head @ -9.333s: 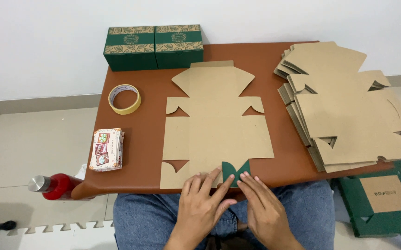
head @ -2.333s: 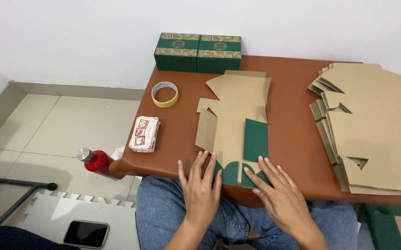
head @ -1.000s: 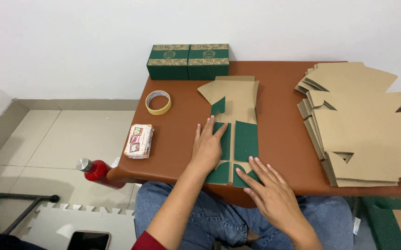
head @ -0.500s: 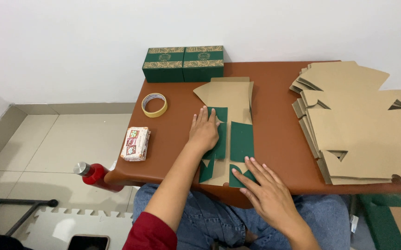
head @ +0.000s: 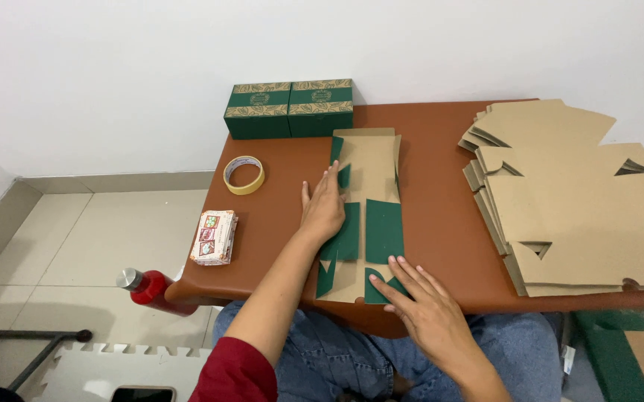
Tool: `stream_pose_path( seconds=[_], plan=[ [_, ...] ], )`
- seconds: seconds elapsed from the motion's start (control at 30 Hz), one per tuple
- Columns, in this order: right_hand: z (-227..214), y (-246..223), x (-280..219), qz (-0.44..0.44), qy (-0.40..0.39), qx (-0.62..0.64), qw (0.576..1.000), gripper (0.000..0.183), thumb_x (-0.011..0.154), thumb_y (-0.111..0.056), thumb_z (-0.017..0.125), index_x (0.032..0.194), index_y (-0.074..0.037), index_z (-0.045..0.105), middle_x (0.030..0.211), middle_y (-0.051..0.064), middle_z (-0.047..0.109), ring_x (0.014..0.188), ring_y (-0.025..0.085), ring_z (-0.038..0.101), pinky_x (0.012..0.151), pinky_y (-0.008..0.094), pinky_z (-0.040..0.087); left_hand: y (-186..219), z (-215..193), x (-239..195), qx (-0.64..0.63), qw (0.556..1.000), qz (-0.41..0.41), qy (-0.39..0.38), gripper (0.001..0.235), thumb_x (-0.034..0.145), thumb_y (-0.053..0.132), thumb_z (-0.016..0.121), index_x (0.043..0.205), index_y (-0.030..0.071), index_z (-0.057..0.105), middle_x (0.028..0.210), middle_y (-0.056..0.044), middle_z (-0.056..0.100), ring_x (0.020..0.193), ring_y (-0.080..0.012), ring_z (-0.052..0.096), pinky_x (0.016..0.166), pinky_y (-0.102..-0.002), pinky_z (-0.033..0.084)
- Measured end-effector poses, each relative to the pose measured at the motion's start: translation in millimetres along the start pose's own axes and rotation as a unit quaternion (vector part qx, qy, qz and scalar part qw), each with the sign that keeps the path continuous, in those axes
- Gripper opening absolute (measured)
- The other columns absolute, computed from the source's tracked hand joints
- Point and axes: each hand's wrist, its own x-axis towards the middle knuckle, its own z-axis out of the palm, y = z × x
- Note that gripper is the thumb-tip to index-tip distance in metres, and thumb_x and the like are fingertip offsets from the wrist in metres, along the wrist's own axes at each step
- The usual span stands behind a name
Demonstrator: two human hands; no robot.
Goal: The person folds a flat cardboard piece into a box, places a small packet inside, and closes the lid. They then repeat the process with another flat cardboard piece.
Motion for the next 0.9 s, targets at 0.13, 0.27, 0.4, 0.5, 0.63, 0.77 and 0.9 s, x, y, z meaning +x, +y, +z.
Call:
stream_pose_path(
  seconds=[0.13,0.27,0.4,0.5,0.63,0.77,0.9],
  plan=[
    [3,4,-1,-0.01,0.008,0.011,1.0,0.054,0.095,-0.023,0.06,0.148,-0.026,0.05,0.156,0.012,0.045,0.144,0.028,0.043,0.116,0.043,0.035,18,-17,0,0.004,0.999,-0.032,-0.039,0.069,0.101,0.033,0.023,0.16,0.008,-0.001,0.168,-0.013,0.016,0.156,-0.0237,0.012,0.123,-0.052,-0.005],
    [1,3,0,-0.011,-0.007,0.006,1.0,0.054,0.096,-0.022,0.058,0.149,-0.025,0.048,0.156,0.012,0.044,0.145,0.028,0.041,0.116,0.043,0.033,8,-26,27,0.067,0.978,-0.034,-0.194,0.077,0.097,0.05,0.015,0.16,0.011,-0.006,0.169,-0.008,-0.009,0.156,-0.0184,-0.012,0.124,-0.045,-0.013],
    [-2,1,1,-0.002,-0.005,0.028,1.0,0.054,0.095,-0.02,0.06,0.148,-0.024,0.05,0.156,0.012,0.044,0.146,0.029,0.04,0.116,0.044,0.033,20,-64,34,-0.011,0.947,-0.067,-0.315,0.111,0.073,0.081,0.014,0.16,0.014,-0.009,0.169,-0.003,-0.018,0.155,-0.0141,-0.02,0.124,-0.042,-0.016],
    [-1,1,0,0.0,-0.003,0.016,1.0,0.056,0.094,-0.025,0.063,0.148,-0.025,0.05,0.156,0.012,0.044,0.145,0.028,0.04,0.116,0.044,0.033,17,-60,40,-0.012,0.955,-0.063,-0.289,0.096,0.083,0.072,0.0,0.16,0.015,-0.006,0.169,-0.002,-0.017,0.155,-0.0118,-0.019,0.125,-0.037,-0.014],
    [1,2,0,0.005,-0.024,0.008,1.0,0.054,0.097,-0.027,0.057,0.151,-0.026,0.048,0.158,0.011,0.041,0.147,0.027,0.036,0.116,0.043,0.031,-10,-31,75,0.003,0.969,-0.033,-0.247,0.086,0.091,0.063,-0.003,0.16,0.012,-0.006,0.169,-0.004,-0.016,0.156,-0.0138,-0.016,0.125,-0.037,-0.013],
    [7,6,-2,-0.014,0.017,0.018,1.0,0.056,0.092,-0.021,0.067,0.146,-0.022,0.053,0.154,0.011,0.047,0.144,0.03,0.042,0.116,0.046,0.036,-21,-15,99,0.087,0.979,-0.009,-0.186,0.07,0.1,0.048,0.004,0.161,0.013,0.0,0.17,-0.002,-0.007,0.157,-0.0135,-0.009,0.125,-0.038,-0.01],
    [-2,9,-7,-0.05,0.075,0.053,0.995,0.047,0.096,0.009,0.042,0.135,-0.009,0.062,0.141,0.01,0.061,0.133,0.029,0.057,0.112,0.045,0.047,-32,-4,104,0.13,0.984,0.027,-0.122,0.069,0.1,0.044,0.009,0.161,0.012,0.008,0.17,-0.003,0.006,0.157,-0.0169,0.003,0.126,-0.04,-0.003]
  ],
)
